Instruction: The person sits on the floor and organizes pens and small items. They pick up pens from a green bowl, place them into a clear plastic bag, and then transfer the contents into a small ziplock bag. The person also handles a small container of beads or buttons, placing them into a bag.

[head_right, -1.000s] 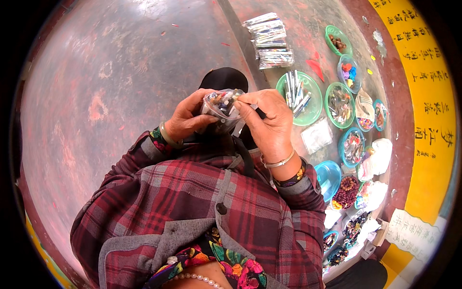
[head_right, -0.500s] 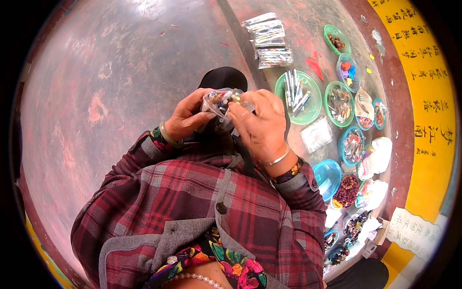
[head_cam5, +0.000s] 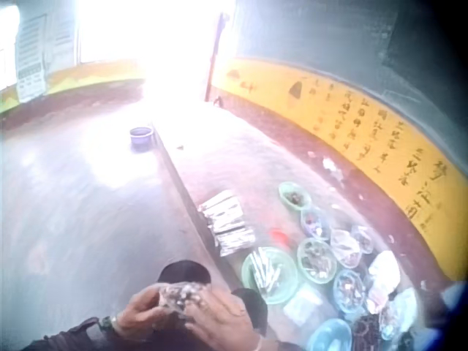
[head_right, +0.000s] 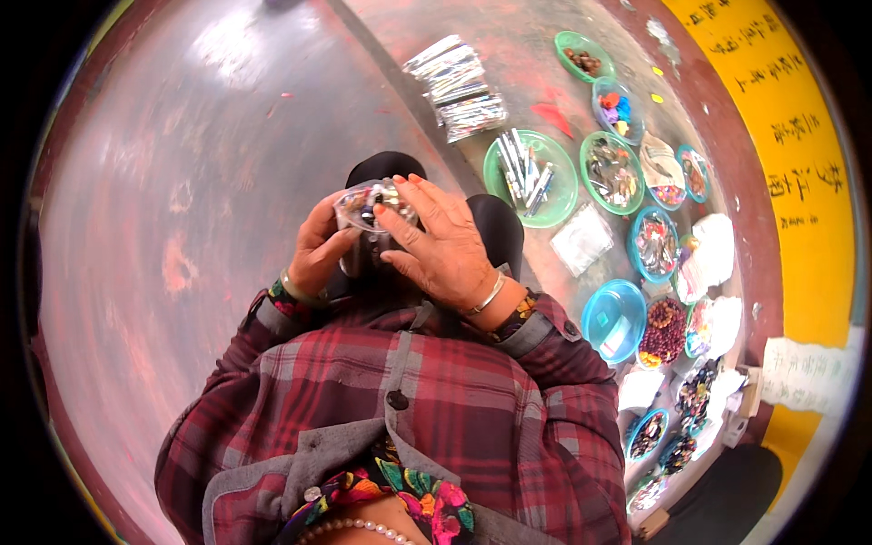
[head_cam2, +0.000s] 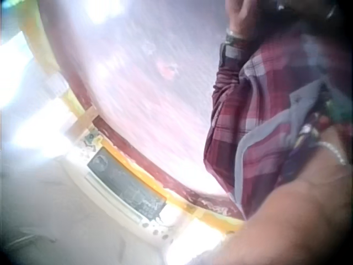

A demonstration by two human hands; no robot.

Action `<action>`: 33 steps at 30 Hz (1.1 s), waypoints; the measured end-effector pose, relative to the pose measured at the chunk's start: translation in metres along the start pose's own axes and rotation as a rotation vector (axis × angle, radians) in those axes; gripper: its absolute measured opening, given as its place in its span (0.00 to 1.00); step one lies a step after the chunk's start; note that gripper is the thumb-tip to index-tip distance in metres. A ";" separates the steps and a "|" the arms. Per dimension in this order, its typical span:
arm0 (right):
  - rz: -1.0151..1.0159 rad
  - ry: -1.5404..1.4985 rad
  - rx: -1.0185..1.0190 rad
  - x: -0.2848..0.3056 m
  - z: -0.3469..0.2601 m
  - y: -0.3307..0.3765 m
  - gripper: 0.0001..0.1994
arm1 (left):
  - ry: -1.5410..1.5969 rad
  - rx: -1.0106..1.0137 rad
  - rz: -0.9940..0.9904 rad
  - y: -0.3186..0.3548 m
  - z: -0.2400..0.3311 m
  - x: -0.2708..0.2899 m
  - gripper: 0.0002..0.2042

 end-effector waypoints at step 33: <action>-0.137 -1.424 -0.705 -0.116 0.064 0.029 0.20 | -0.132 0.035 0.010 -0.038 0.017 -0.003 0.30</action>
Point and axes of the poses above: each hand's wrist, its own y-axis away from the middle knuckle, its own x-axis out of the back of the hand, z = x × y, the point moved 8 cm from there along -y, towards the middle knuckle, and after that the axes turned 3 degrees about y, right-handed, at the moved point
